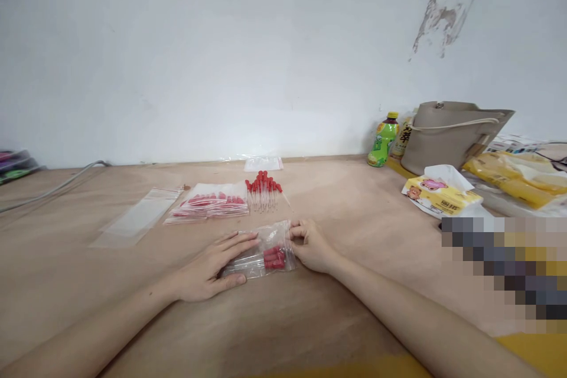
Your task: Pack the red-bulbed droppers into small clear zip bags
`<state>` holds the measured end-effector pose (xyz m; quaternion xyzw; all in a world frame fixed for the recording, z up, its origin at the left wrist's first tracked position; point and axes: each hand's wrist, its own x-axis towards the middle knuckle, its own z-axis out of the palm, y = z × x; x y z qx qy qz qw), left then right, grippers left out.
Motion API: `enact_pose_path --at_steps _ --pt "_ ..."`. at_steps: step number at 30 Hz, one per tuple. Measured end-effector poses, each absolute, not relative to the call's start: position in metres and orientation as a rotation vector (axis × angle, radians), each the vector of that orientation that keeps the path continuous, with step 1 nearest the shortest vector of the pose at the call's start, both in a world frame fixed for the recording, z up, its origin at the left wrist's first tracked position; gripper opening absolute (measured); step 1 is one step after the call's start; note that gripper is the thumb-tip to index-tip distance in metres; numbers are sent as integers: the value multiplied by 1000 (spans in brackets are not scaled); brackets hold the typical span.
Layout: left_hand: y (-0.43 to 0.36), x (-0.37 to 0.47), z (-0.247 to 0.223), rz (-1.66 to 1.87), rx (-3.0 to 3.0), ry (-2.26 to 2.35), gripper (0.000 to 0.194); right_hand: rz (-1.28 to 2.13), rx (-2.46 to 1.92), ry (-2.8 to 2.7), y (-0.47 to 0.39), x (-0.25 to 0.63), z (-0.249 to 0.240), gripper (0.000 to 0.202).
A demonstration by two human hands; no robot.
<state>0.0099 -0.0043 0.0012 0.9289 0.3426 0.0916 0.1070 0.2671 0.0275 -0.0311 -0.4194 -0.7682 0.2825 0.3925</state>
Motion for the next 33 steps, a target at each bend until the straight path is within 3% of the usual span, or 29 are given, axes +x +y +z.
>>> enact_pose_path --at_steps 8,16,20,24,33 --pt "-4 12 3 217 2756 991 52 652 -1364 -1606 69 277 -37 23" --pt "-3 11 4 228 2771 981 52 537 -1526 -1564 146 252 -34 49" --pt "-2 10 2 239 2773 974 53 603 -1539 -1612 160 250 -30 45" --pt "-3 11 3 255 2756 953 53 654 -1514 -1609 160 262 -28 38" --pt "-2 11 5 241 2741 938 52 1091 -1195 -1226 77 287 -27 59"
